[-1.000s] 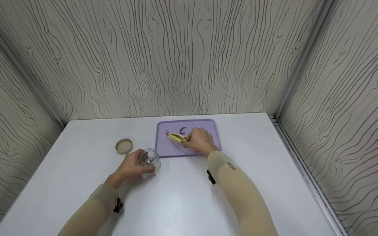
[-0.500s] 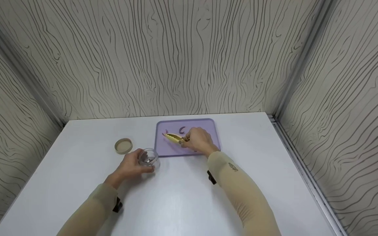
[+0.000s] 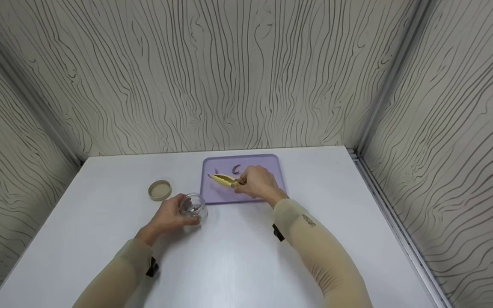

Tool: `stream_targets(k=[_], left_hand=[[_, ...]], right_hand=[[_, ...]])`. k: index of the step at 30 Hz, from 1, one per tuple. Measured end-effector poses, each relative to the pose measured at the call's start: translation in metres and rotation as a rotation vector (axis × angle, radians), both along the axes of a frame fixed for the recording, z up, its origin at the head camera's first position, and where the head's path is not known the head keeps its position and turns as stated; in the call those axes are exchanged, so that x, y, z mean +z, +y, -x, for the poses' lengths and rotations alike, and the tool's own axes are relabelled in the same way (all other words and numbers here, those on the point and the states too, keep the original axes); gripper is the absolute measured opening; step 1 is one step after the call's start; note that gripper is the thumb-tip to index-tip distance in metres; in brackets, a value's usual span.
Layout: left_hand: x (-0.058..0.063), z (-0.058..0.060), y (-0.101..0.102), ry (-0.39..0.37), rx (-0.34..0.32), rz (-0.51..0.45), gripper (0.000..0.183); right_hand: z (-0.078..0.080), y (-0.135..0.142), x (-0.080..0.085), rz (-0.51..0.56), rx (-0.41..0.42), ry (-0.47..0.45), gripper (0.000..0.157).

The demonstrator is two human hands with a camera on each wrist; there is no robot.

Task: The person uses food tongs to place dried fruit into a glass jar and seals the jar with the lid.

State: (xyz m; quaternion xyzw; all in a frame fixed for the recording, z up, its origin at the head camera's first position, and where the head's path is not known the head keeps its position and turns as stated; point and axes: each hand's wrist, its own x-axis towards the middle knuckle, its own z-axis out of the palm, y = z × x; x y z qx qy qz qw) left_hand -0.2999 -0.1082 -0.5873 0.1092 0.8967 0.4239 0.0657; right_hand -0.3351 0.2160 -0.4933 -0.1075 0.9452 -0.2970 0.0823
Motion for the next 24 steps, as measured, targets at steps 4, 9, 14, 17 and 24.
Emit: stream_targets(k=[4,9,14,17,24], left_hand=[[-0.001,0.001,0.000,-0.002,0.007,0.003,0.079],[-0.002,0.000,0.000,-0.026,0.014,-0.013,0.078],[-0.001,-0.001,0.000,-0.037,0.013,-0.028,0.077],[0.000,-0.002,-0.001,-0.032,0.004,-0.024,0.081],[0.000,-0.003,-0.001,-0.023,0.002,-0.016,0.088]], right_hand=[[-0.004,0.001,0.003,0.003,0.010,0.002,0.020],[-0.009,-0.001,0.006,-0.010,0.025,0.014,0.022],[-0.015,-0.004,0.011,-0.021,0.055,0.045,0.025],[-0.019,-0.007,0.014,-0.039,0.075,0.069,0.020],[-0.031,-0.014,0.021,-0.048,0.109,0.093,0.019]])
